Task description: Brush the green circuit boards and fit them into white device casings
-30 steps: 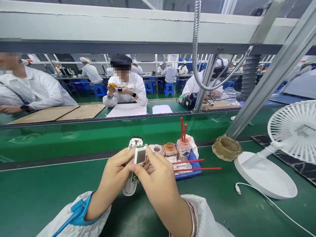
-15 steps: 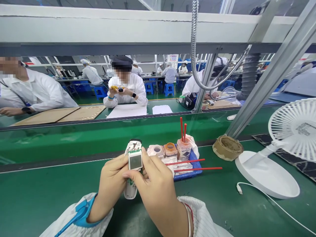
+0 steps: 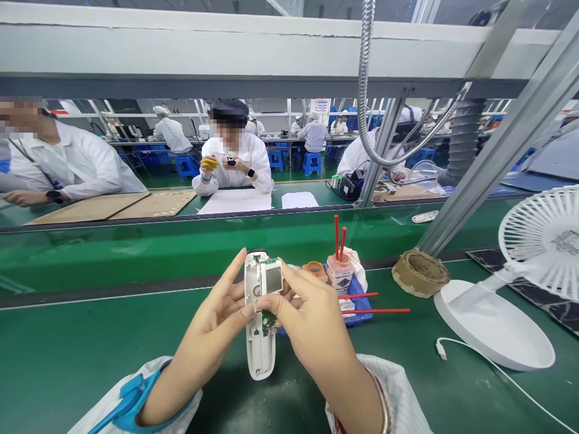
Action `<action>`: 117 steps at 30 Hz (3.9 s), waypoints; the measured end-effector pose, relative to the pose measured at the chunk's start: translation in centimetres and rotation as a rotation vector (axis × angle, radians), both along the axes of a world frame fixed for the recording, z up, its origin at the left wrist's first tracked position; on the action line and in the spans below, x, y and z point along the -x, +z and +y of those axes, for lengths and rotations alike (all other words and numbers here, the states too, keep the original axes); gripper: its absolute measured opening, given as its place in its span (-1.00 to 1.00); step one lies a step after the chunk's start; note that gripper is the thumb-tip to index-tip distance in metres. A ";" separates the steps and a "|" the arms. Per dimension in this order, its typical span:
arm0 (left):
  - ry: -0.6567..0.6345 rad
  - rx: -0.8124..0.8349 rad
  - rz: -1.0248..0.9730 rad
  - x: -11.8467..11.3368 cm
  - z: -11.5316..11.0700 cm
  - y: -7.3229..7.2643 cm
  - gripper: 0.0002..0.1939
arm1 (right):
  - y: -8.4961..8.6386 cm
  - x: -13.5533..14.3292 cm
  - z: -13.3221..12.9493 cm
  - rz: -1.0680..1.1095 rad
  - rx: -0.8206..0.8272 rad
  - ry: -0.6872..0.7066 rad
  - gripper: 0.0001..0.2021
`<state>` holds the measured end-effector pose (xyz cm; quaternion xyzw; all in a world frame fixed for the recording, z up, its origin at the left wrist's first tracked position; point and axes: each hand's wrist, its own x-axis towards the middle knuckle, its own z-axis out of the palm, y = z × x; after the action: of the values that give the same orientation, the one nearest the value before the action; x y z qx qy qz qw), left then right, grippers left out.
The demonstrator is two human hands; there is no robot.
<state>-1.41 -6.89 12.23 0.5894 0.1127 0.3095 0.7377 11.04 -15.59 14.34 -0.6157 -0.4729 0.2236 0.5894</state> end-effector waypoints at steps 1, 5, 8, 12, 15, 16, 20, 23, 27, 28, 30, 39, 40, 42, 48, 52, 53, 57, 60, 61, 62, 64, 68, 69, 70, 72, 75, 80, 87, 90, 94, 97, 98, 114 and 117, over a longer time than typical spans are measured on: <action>-0.007 0.027 -0.023 0.0 0.0 -0.1 -0.34 | 0.0 0.0 0.0 -0.012 0.001 -0.009 -0.73; 0.017 0.048 -0.026 -0.1 0.3 -0.2 -0.39 | -0.3 0.4 0.1 -0.155 -0.009 -0.088 -0.69; -0.007 0.025 -0.013 -0.2 0.4 0.1 -0.30 | -0.4 0.9 -0.1 -0.286 -0.036 -0.122 -0.69; -0.049 0.023 0.001 0.0 0.4 0.4 -0.30 | -0.6 1.3 -0.4 -0.436 -0.104 -0.190 -0.66; -0.082 0.046 -0.028 0.1 0.4 0.4 -0.37 | -0.8 1.4 -0.3 -0.499 -0.128 -0.221 -0.66; -0.088 0.064 -0.046 0.1 0.4 0.4 -0.39 | -0.9 1.4 -0.2 -0.519 -0.131 -0.230 -0.67; -0.060 0.121 -0.074 -0.1 0.3 0.5 -0.37 | -1.7 1.8 0.1 -0.667 -0.159 -0.304 -0.66; -0.010 0.135 -0.025 -0.2 0.2 0.9 -0.36 | -2.4 2.2 0.2 -0.787 -0.175 -0.357 -0.65; 0.033 0.139 0.023 -0.3 0.2 1.3 -0.47 | -2.9 2.3 0.3 -0.862 -0.174 -0.361 -0.69; 0.033 0.139 0.029 -0.3 0.2 1.3 -0.48 | -2.8 2.2 0.4 -0.852 -0.174 -0.356 -0.69; 0.031 0.136 0.041 -0.3 0.5 1.3 -0.49 | -2.5 1.9 0.5 -0.768 -0.149 -0.319 -0.68; 0.109 0.084 0.084 -0.7 2.0 1.2 -0.48 | -1.1 0.3 1.1 -0.159 0.085 0.057 -0.53; 0.119 0.074 0.091 -0.7 2.1 1.2 -0.47 | -1.3 0.4 1.2 -0.129 0.081 0.068 -0.52; 0.131 0.053 0.110 -0.7 2.2 1.1 -0.45 | -1.6 0.5 1.4 -0.071 0.082 0.088 -0.50; 0.101 0.036 0.115 -0.7 2.4 0.9 -0.46 | -2.4 0.9 1.7 0.081 0.092 0.107 -0.50; 0.112 0.040 0.101 -0.7 2.5 1.0 -0.47 | -2.6 1.4 1.9 0.066 0.049 -0.034 -0.66; 0.122 0.042 0.097 -0.7 2.6 1.1 -0.47 | -2.5 1.5 1.8 0.015 0.061 -0.077 -0.77; 0.160 0.050 0.066 -0.8 2.7 0.9 -0.46 | -2.3 1.4 1.8 -0.222 0.165 -0.071 -0.77; 0.166 0.063 0.026 -0.9 2.7 0.6 -0.43 | -2.2 1.2 1.8 -0.253 0.166 -0.045 -0.78; 0.162 0.070 0.016 -1.0 2.6 0.5 -0.42 | -2.2 1.1 1.9 -0.241 0.170 -0.032 -0.78; 0.158 0.074 0.009 -1.0 2.6 0.4 -0.41 | -2.2 1.0 1.9 -0.219 0.178 -0.014 -0.78; 0.146 0.085 0.005 -1.1 2.4 0.2 -0.41 | -2.2 0.9 2.0 -0.173 0.205 0.022 -0.78; 0.129 0.095 0.008 -1.0 2.1 0.1 -0.42 | -2.7 1.0 2.3 -0.185 0.197 -0.006 -0.79; 0.128 0.096 0.006 -0.9 2.1 0.1 -0.42 | -2.8 1.1 2.4 -0.205 0.185 -0.018 -0.79; 0.129 0.098 0.003 -0.8 2.1 0.1 -0.41 | -2.9 1.1 2.5 -0.223 0.177 -0.024 -0.79; 0.126 0.111 0.003 -0.7 2.1 0.1 -0.39 | -3.1 1.1 2.6 -0.242 0.177 -0.028 -0.79; 0.112 0.136 0.011 -0.7 2.2 0.2 -0.38 | -3.3 1.0 2.7 -0.212 0.195 -0.026 -0.81; 0.169 0.161 -0.014 -0.9 2.3 0.1 -0.37 | -4.0 1.6 3.0 0.013 0.086 0.121 -0.86; 0.147 0.141 0.040 -0.9 2.0 0.3 -0.36 | -5.3 3.5 3.9 0.296 0.151 0.161 -0.54; 0.112 0.154 0.035 -0.8 2.3 0.8 -0.39 | -5.3 4.0 3.9 0.370 0.145 0.120 -0.52; 0.087 0.185 0.018 -0.5 2.7 1.6 -0.35 | -5.1 4.6 3.3 0.443 0.153 0.129 -0.50; 0.051 0.152 0.033 -0.4 2.7 1.8 -0.39 | -4.9 5.0 2.9 0.495 0.149 0.132 -0.49; 0.048 0.132 0.039 -0.4 2.7 1.8 -0.44 | -4.9 5.1 2.8 0.510 0.141 0.128 -0.48; 0.139 0.051 0.047 -1.8 3.1 0.2 -0.71 | -5.8 4.7 3.6 0.719 0.087 0.209 -0.48; 0.149 0.064 0.067 -2.1 3.4 -0.2 -0.69 | -5.8 4.3 4.0 0.721 0.098 0.205 -0.49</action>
<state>0.71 -3.44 12.07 0.5654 0.1906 0.3401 0.7268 6.70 -11.60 8.57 -0.4745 -0.2831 0.5062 0.6622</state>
